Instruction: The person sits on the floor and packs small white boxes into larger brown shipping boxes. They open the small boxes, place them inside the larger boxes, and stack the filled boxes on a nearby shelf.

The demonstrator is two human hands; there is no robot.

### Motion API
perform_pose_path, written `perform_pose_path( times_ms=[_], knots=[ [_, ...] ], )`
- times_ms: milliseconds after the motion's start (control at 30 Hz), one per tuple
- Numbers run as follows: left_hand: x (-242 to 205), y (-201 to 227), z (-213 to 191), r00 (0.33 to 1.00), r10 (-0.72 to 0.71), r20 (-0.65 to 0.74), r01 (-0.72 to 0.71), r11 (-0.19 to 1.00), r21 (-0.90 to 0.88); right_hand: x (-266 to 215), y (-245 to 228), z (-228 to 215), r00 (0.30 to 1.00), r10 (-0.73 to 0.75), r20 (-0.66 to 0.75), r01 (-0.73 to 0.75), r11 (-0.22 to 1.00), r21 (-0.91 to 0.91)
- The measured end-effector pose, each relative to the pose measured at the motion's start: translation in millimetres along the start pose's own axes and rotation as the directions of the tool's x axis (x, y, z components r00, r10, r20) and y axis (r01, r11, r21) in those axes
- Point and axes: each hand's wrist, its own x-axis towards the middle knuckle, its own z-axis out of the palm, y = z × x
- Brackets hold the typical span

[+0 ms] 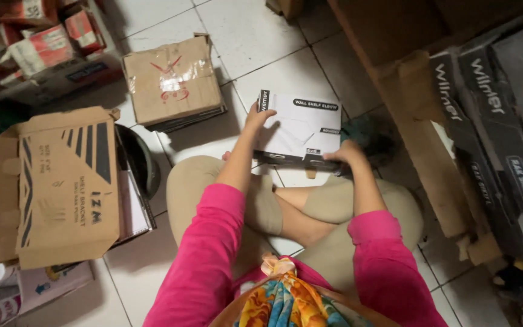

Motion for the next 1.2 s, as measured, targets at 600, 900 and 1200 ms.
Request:
perform_pose_path(
  times_ms=[600,900,1200],
  knots=[
    [-15,11,-44,0.996,0.054,0.071,-0.056,0.998,0.025,-16,38,-34,0.918,-0.13,-0.376,0.367,0.642,0.673],
    [45,-26,-26,0.945,0.288,-0.154,-0.301,0.952,-0.062,35,25,-17,0.784,-0.167,-0.598,0.61,0.389,0.691],
    [41,-38,-1,0.923,0.379,-0.071,-0.326,0.864,0.383,52,8,2,0.712,-0.216,-0.668,0.65,0.56,0.513]
  ],
)
